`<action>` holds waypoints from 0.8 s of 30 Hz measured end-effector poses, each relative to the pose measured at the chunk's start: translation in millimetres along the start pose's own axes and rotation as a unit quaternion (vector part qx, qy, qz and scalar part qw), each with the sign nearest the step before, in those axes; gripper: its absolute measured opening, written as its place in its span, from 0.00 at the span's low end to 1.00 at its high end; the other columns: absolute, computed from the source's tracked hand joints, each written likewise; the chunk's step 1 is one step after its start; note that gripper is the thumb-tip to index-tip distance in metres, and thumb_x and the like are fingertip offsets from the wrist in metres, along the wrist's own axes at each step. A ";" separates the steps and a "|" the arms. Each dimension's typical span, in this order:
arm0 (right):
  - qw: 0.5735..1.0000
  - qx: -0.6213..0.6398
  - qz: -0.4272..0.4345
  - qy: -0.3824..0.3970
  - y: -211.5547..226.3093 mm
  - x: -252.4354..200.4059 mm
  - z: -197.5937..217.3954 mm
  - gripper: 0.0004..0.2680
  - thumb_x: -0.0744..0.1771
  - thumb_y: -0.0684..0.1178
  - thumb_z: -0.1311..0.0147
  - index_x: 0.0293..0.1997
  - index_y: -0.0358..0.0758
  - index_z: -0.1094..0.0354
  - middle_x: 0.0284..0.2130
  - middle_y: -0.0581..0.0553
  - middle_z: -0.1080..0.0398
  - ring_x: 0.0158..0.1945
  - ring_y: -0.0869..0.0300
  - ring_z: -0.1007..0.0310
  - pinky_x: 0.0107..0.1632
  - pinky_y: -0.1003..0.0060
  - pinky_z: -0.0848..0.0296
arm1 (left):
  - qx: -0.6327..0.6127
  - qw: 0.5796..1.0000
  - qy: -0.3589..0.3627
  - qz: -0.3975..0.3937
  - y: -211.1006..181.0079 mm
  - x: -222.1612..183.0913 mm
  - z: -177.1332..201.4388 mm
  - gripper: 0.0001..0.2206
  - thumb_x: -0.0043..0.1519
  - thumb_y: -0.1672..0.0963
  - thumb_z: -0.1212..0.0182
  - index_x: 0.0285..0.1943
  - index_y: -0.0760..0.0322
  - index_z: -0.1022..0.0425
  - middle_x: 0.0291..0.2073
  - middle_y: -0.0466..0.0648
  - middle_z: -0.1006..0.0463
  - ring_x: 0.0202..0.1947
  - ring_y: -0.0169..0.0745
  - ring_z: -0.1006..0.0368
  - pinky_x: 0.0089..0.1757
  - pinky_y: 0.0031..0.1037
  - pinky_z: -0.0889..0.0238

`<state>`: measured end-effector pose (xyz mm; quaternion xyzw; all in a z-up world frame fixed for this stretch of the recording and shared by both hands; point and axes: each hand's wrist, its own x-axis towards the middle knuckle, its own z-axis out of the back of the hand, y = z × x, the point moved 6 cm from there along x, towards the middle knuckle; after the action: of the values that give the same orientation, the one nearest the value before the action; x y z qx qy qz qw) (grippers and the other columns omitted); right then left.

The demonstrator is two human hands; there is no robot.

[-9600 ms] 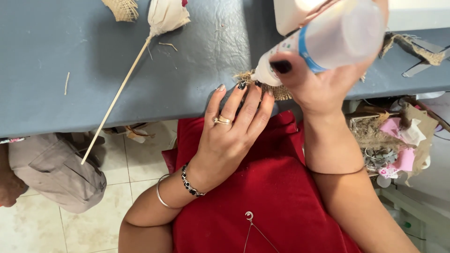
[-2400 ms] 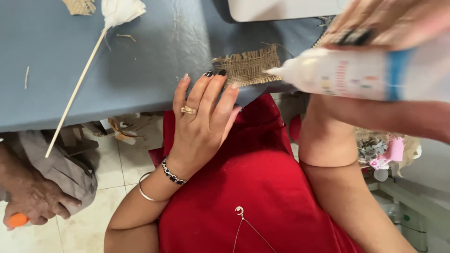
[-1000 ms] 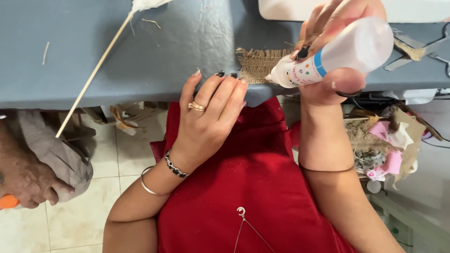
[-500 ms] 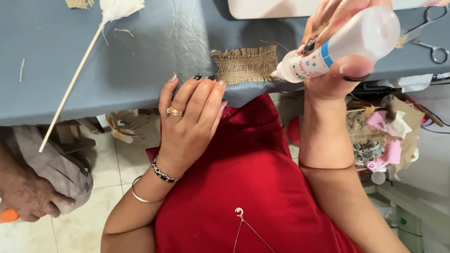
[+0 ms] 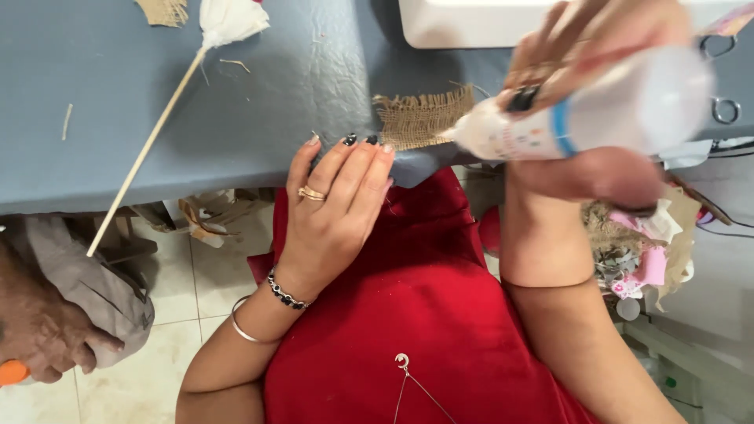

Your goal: Assembling decorative flowers by cutting fabric, applying glue, and wrapping materials around sticks

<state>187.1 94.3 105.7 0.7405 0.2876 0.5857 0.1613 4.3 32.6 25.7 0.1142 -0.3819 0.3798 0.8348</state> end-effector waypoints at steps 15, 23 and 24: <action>0.988 -0.068 -0.076 0.120 -36.1 -7.1 -33.5 0.25 0.57 0.72 0.38 0.35 0.39 0.41 0.21 0.49 0.38 0.22 0.64 0.40 0.28 0.70 0.38 | 0.014 1.000 -0.026 -0.003 5.3 0.4 0.6 0.05 0.70 0.59 0.32 0.52 0.61 0.18 0.49 0.45 0.22 0.52 0.39 0.28 0.58 0.42 0.37; 0.991 -0.047 -0.063 0.109 -40.5 -5.5 -14.0 0.24 0.57 0.71 0.36 0.35 0.39 0.41 0.18 0.50 0.37 0.19 0.64 0.39 0.26 0.69 0.38 | 0.022 0.999 -0.024 0.001 3.1 3.3 -2.1 0.04 0.69 0.60 0.31 0.51 0.61 0.18 0.49 0.45 0.21 0.52 0.39 0.28 0.59 0.41 0.38; 0.993 -0.058 -0.064 0.078 -40.2 -6.2 -8.0 0.24 0.58 0.71 0.36 0.34 0.39 0.41 0.16 0.50 0.39 0.19 0.63 0.41 0.26 0.68 0.40 | 0.023 0.999 -0.027 0.002 2.8 3.0 -2.7 0.05 0.69 0.60 0.30 0.51 0.61 0.17 0.49 0.45 0.21 0.52 0.39 0.28 0.59 0.41 0.39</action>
<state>169.0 121.1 79.8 0.6619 0.3117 0.6458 0.2184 5.1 37.4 25.7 0.1428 -0.3960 0.3868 0.8205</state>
